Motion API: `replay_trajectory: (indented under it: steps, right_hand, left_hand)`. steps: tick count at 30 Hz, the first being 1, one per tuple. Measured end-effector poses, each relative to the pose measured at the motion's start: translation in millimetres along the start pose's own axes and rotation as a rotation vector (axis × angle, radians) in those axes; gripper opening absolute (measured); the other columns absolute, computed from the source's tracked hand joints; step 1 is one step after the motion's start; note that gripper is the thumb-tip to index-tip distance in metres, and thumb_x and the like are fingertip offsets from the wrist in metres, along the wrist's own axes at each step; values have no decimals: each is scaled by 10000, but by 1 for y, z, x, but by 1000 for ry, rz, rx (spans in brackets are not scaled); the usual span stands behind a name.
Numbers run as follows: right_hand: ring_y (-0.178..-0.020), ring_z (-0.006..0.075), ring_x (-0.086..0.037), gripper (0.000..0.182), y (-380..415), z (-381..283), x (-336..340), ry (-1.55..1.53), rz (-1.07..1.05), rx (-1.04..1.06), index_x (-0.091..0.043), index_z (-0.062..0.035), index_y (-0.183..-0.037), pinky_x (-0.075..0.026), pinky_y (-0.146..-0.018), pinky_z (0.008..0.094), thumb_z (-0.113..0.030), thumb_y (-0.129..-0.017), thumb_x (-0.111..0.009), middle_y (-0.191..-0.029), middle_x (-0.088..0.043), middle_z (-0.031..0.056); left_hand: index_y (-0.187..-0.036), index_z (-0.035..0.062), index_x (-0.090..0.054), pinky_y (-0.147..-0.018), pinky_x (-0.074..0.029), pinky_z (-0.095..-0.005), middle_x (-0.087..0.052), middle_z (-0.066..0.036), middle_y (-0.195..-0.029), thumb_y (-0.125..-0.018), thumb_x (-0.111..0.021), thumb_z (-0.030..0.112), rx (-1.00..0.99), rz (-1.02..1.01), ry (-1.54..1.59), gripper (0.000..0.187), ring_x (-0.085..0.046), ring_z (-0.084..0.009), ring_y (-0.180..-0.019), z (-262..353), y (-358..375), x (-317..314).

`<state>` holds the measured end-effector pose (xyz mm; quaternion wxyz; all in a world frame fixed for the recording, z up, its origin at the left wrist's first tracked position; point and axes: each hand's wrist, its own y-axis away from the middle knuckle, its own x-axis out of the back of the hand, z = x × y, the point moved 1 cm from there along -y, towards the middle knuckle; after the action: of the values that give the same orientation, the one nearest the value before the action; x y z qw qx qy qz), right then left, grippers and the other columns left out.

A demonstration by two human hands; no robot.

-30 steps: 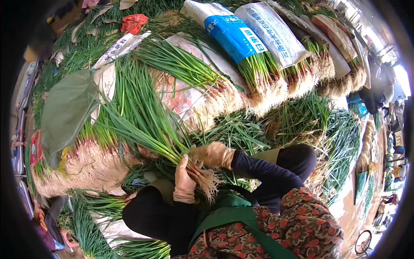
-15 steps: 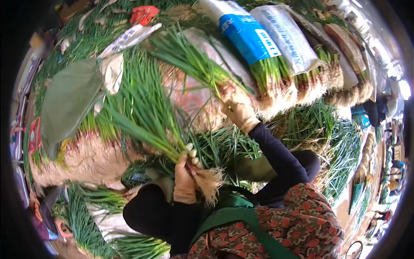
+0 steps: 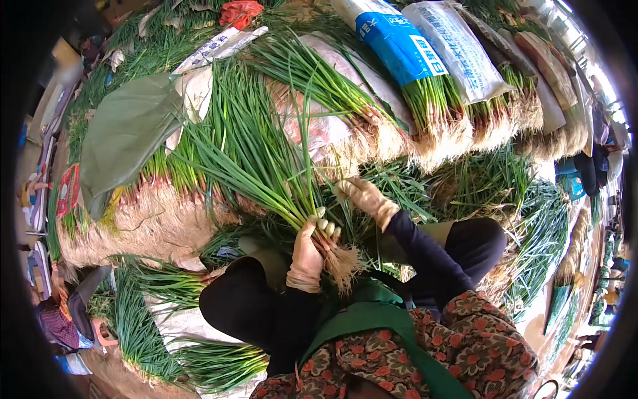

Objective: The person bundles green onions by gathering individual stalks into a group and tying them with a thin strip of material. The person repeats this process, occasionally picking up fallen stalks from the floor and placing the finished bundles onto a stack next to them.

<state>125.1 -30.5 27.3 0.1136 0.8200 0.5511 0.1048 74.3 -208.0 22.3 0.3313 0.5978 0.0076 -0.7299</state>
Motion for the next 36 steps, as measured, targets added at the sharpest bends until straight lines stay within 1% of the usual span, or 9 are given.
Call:
replay_trajectory:
  steps: [3, 6, 11, 16, 18, 22, 24, 31, 36]
  right_hand:
    - [-826, 227, -588, 454, -7, 0, -29, -438, -231, -236, -415, -23, -1303, -487, -671, 369, -287, -942, -497, -995, -621, 110]
    - [-695, 283, -587, 549, -40, 51, -36, 903, 148, 895, -388, 15, -1310, -496, -656, 352, -74, -791, -543, -768, -579, 147]
    - [-789, 177, -634, 278, -28, 53, -47, 394, 143, 142, -568, 65, -1115, -507, -696, 275, -120, -919, -500, -950, -662, 163]
    - [-641, 279, -650, 270, -5, 67, 8, 1271, 250, -174, -653, -96, -868, -536, -599, 416, -338, -862, -533, -725, -668, 58]
    - [-758, 230, -660, 251, -8, 116, 54, 1690, -268, -130, -647, -82, -998, -530, -584, 373, -251, -827, -578, -803, -666, 85]
    - [-1169, 284, -494, 532, 13, 15, 18, 631, -28, 278, -436, -55, -1325, -424, -941, 325, -292, -875, -592, -1262, -515, 182]
    - [-868, 271, -613, 457, 12, 13, -23, 35, -177, 243, -558, -39, -1187, -493, -779, 343, -383, -887, -563, -1049, -623, 167]
    - [-676, 269, -606, 299, 28, -4, -2, 620, -276, 81, -577, -34, -781, -476, -625, 374, -315, -881, -548, -736, -618, 132]
    - [-890, 292, -632, 325, -46, 14, 91, 957, 307, 341, -604, -110, -1124, -494, -793, 359, -219, -818, -583, -947, -655, 164]
  left_hand:
    - [-1110, 27, -517, -663, -492, -352, -474, 20, -677, -952, -445, 256, 187, -24, -35, 287, -514, -123, -620, -4, 1, 4]
    - [-1050, 47, -527, -635, -483, -350, -458, 39, -652, -952, -445, 259, 256, 23, -44, 247, -498, -116, -597, -6, 6, 7]
    - [-1015, 33, -545, -577, -473, -314, -478, 18, -638, -961, -431, 274, 127, 235, -109, 272, -493, -131, -553, -7, 5, 8]
    - [-936, 39, -549, -572, -446, -298, -450, 35, -598, -940, -478, 290, 223, -14, -48, 261, -450, -119, -547, 5, 9, 7]
    - [-996, 21, -554, -589, -386, -289, -411, 49, -569, -932, -496, 338, 334, -201, 225, 329, -378, -96, -553, 8, -3, 25]
    - [-964, 16, -546, -553, -475, -331, -479, 1, -570, -943, -457, 390, 332, -118, 70, 385, -489, -151, -496, 3, -1, 13]
    - [-958, 13, -549, -560, -478, -337, -486, -4, -585, -937, -448, 436, 290, -48, -117, 435, -494, -160, -489, 3, 5, 1]
    - [-766, 155, -486, -543, -402, -251, -434, 90, -534, -914, -513, 343, 287, -348, 158, 241, -437, -57, -457, 29, 4, 8]
    - [-862, 69, -513, -597, -445, -278, -508, 29, -596, -925, -516, 245, -49, -423, 132, 187, -486, -95, -502, 65, 12, -39]
